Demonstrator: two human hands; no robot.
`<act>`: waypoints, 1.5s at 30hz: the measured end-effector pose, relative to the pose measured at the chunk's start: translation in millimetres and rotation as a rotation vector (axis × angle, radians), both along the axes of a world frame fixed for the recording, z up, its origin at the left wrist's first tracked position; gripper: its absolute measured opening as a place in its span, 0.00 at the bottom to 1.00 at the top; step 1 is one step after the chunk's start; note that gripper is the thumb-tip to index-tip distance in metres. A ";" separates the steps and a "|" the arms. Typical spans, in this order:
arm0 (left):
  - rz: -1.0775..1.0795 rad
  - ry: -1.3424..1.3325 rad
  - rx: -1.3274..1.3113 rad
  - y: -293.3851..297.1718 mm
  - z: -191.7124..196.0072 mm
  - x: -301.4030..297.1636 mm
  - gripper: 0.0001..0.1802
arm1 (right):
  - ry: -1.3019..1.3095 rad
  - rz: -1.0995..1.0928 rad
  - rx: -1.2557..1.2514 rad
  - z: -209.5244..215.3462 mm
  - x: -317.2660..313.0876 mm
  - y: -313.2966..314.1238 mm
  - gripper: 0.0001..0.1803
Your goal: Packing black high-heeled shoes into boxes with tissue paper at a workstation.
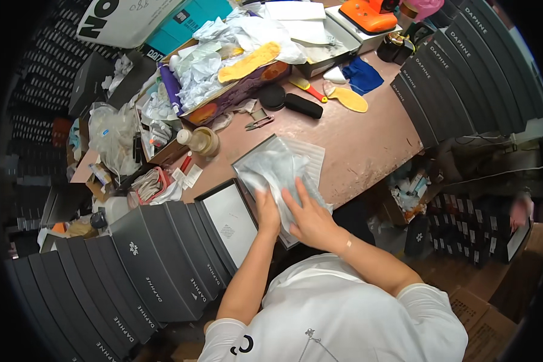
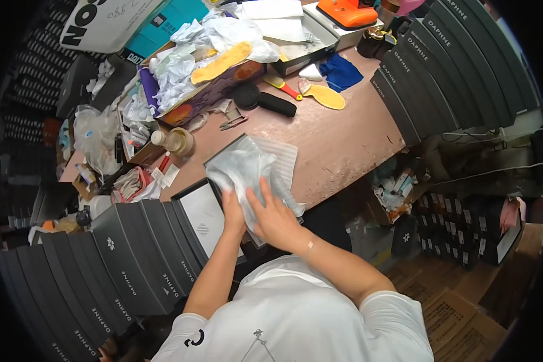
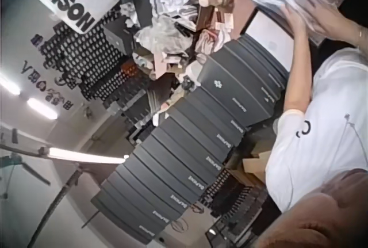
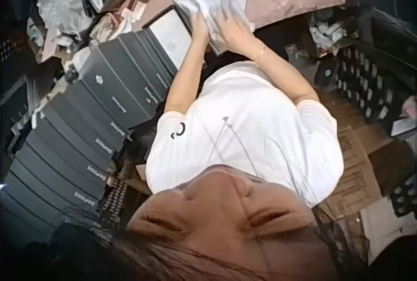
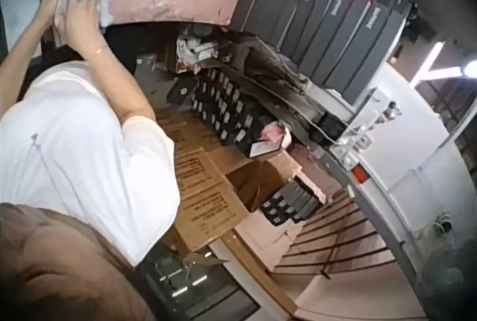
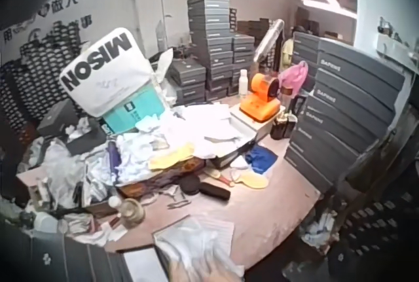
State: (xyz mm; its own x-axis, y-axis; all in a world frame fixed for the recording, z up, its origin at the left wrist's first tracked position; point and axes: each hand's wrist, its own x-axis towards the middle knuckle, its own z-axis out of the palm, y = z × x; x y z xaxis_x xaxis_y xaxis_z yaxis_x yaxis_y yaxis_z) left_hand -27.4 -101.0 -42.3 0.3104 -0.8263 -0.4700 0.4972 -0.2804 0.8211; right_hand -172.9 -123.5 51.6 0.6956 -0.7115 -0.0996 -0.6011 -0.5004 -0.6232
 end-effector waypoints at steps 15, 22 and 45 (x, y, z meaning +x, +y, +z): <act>-0.154 -0.383 0.354 -11.3 -55.4 -41.2 0.44 | -0.198 -0.355 0.618 -62.2 -35.0 -85.2 0.19; -0.127 -0.732 0.118 -14.6 -68.6 -45.0 0.37 | -0.373 -0.359 0.208 -168.4 -47.3 -74.3 0.11; 0.276 -0.914 0.061 161.0 17.5 24.2 0.21 | 0.004 0.372 -0.212 -91.8 62.9 -4.0 0.36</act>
